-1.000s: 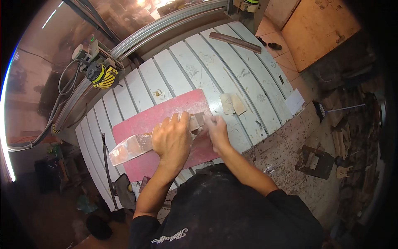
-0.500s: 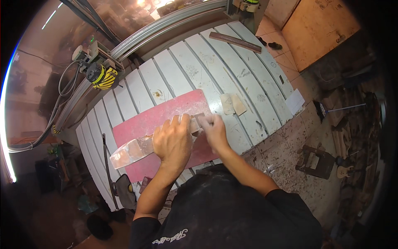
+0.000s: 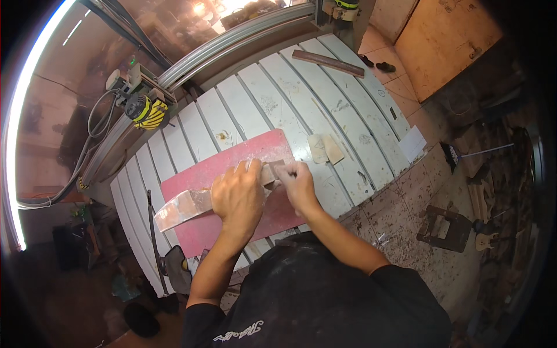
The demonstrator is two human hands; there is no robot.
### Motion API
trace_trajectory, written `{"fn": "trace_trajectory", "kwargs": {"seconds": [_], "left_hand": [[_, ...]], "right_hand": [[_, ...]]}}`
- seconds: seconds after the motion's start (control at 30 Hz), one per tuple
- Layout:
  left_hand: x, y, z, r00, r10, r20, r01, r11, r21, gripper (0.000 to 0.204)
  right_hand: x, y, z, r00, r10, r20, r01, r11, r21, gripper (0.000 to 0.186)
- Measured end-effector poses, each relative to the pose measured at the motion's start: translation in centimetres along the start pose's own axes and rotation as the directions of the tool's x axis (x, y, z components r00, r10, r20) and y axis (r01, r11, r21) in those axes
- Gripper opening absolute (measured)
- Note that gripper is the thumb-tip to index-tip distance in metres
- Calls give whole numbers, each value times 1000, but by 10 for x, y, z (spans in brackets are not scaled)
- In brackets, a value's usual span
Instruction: The person sands the edges and surfaces of a wooden guitar body by hand with sandpaper, turning the item over to reach various sides.
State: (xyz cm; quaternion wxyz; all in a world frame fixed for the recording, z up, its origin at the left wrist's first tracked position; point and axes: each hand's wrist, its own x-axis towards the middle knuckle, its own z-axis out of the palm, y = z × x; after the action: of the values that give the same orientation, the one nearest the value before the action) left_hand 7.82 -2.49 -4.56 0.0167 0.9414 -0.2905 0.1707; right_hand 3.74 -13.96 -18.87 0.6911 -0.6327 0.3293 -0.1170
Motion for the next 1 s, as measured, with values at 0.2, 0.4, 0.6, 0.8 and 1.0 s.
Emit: {"fn": "trace_trajectory", "kwargs": {"seconds": [0.2, 0.4, 0.6, 0.8, 1.0], "left_hand": [[10, -14, -3, 1000, 24, -21, -24, 999, -21, 4], [11, -67, -56, 997, 49, 60, -36, 980, -195, 25], [-10, -78, -131, 966, -220, -138, 174, 943, -283, 62], [-24, -69, -134, 932, -287, -222, 206, 922, -329, 59], [-30, -74, -125, 910, -339, -238, 241, 901, -361, 55]], "right_hand": [[69, 24, -23, 976, 213, 39, -214, 976, 29, 31], [6, -75, -43, 962, -216, 164, 165, 946, 278, 32], [-49, -181, -48, 365, -791, 491, 931, 319, -178, 83], [-86, -209, -12, 485, -481, 730, 868, 371, -331, 112], [-99, -210, 2, 207, -613, 763, 843, 507, 179, 105]]}}
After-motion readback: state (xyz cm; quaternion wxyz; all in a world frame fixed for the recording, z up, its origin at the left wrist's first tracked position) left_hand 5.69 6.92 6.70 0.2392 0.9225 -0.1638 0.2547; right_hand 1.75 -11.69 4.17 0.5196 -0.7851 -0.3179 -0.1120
